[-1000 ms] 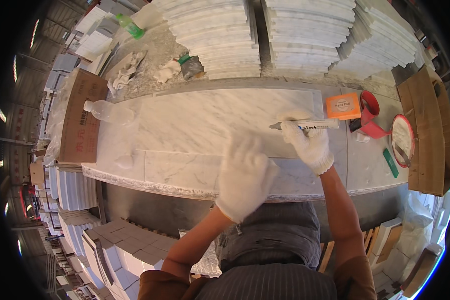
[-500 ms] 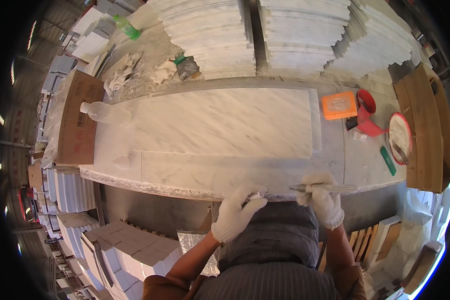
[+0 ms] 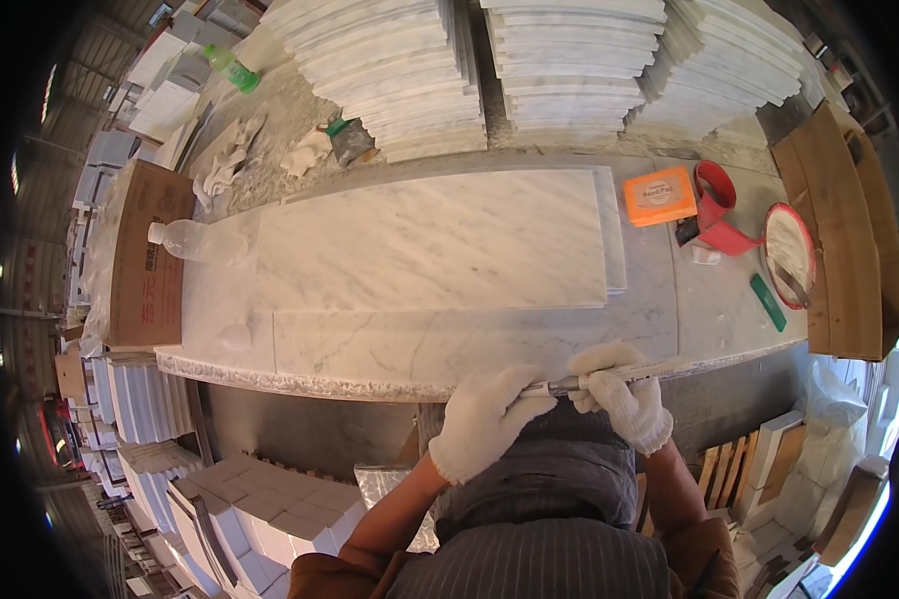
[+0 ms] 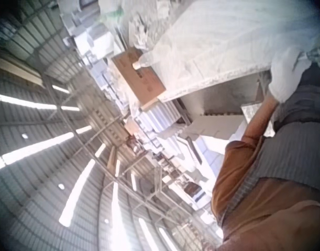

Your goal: The person uses a utility knife to score and snap white rectangular tiles on a workbench. They repeatedly measure, score, and break the tiles, then stack the cut pieces. A coworker is visible in the background handling similar materials.

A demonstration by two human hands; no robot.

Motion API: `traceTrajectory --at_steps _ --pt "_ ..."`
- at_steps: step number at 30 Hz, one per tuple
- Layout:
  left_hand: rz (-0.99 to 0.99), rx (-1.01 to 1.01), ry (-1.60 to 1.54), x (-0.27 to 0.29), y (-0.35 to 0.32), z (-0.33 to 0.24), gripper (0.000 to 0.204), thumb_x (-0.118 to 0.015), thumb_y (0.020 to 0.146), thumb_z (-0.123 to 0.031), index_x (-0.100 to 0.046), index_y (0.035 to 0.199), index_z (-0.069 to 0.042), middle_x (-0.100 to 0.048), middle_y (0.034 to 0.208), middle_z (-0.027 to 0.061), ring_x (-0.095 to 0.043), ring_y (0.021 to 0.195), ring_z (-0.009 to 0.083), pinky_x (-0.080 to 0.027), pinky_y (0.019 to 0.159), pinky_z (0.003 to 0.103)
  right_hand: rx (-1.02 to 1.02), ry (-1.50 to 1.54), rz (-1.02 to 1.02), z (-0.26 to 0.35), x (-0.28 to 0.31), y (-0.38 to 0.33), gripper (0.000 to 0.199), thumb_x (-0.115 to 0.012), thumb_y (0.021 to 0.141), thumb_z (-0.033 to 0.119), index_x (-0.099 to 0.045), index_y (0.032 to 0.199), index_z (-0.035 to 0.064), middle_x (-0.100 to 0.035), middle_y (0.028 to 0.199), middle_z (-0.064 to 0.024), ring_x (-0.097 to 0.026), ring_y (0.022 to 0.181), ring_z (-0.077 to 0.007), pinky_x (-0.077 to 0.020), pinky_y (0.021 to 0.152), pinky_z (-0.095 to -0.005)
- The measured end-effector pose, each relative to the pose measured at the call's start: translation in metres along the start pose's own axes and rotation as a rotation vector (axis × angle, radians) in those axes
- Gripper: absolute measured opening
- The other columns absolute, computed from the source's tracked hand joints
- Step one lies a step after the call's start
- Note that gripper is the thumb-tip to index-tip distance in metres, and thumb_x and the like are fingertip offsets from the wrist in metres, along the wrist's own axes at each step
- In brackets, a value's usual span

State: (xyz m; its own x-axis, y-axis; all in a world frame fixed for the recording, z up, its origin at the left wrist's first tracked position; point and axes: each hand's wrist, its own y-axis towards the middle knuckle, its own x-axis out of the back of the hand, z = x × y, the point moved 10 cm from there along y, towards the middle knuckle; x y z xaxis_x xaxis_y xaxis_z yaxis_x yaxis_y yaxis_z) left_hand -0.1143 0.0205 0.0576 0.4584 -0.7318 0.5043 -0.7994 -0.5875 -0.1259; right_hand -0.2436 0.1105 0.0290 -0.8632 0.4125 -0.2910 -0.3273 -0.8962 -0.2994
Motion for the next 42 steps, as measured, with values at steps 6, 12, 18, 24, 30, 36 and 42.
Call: traceTrajectory --at_steps 6,12,18,24,30,36,42 --pt "0.106 0.153 -0.183 -0.012 -0.005 0.003 0.03 -0.068 0.093 -0.022 -0.066 0.116 -0.002 -0.071 0.099 0.0164 -0.069 0.089 0.0338 -0.053 0.079 0.04 -0.047 0.023 0.057 -0.005 -0.007 -0.001 0.022 -0.064 0.096 0.01 -0.066 0.112 -0.0043 -0.07 0.086 -0.0095 -0.064 0.073 -0.0121 -0.0532 0.064 -0.0263" --pt "0.147 0.138 -0.223 -0.01 -0.005 -0.007 0.026 -0.064 0.095 -0.018 -0.062 0.113 0.0 -0.068 0.088 0.0164 -0.066 0.082 0.0377 -0.051 0.074 0.043 -0.108 0.081 -0.038 -0.011 -0.009 -0.008 0.021 -0.061 0.097 0.012 -0.066 0.108 -0.0052 -0.068 0.079 -0.0086 -0.061 0.066 -0.0115 -0.0511 0.06 -0.026" --pt "0.069 -0.188 0.265 -0.012 -0.003 -0.035 0.024 -0.068 0.088 -0.014 -0.061 0.107 -0.001 -0.066 0.08 0.0144 -0.067 0.08 0.0344 -0.051 0.068 0.043 -0.06 0.271 -0.279 -0.027 -0.005 -0.023 0.021 -0.055 0.099 0.015 -0.062 0.097 -0.0038 -0.059 0.064 -0.0057 -0.05 0.052 -0.009 -0.0447 0.05 -0.0264" --pt "-0.1 -0.32 0.429 -0.015 -0.009 -0.05 0.023 -0.071 0.084 -0.017 -0.058 0.099 -0.007 -0.062 0.077 0.0065 -0.066 0.082 0.0298 -0.05 0.069 0.044 0.07 -0.074 -0.298 -0.021 0.004 -0.025 0.032 -0.051 0.101 0.028 -0.061 0.095 -0.0022 -0.057 0.062 -0.0049 -0.05 0.05 -0.0105 -0.04 0.047 -0.0258" --pt "0.017 -0.225 0.163 -0.03 0.015 -0.044 0.031 -0.069 0.089 -0.023 -0.061 0.115 -0.007 -0.067 0.088 0.01 -0.065 0.088 0.0356 -0.049 0.075 0.047 0.023 -0.025 -0.516 -0.014 0.03 -0.032 0.029 -0.051 0.1 0.026 -0.061 0.098 -0.0013 -0.062 0.068 -0.0058 -0.052 0.051 -0.0109 -0.0428 0.048 -0.0261" --pt "-0.185 -0.376 0.549 0.037 0.032 -0.056 0.057 -0.075 0.085 -0.031 -0.056 0.133 -0.006 -0.06 0.131 0.0165 -0.055 0.125 0.0356 -0.042 0.108 0.047 -0.008 -0.066 -0.726 -0.003 0.138 -0.032 0.018 -0.055 0.1 0.024 -0.055 0.093 0.0078 -0.051 0.069 0.0024 -0.043 0.052 -0.0033 -0.0341 0.045 -0.0202" --pt "-0.496 -0.091 1.0 0.147 0.074 0.029 0.064 -0.07 0.088 -0.041 -0.054 0.138 -0.005 -0.048 0.148 0.0177 -0.036 0.145 0.0378 -0.03 0.119 0.054 -0.068 -0.125 -0.746 -0.025 0.193 -0.033 0.046 -0.055 0.099 0.022 -0.044 0.138 0.0013 -0.05 0.073 0.0024 -0.039 0.054 -0.0015 -0.0272 0.044 -0.0186"
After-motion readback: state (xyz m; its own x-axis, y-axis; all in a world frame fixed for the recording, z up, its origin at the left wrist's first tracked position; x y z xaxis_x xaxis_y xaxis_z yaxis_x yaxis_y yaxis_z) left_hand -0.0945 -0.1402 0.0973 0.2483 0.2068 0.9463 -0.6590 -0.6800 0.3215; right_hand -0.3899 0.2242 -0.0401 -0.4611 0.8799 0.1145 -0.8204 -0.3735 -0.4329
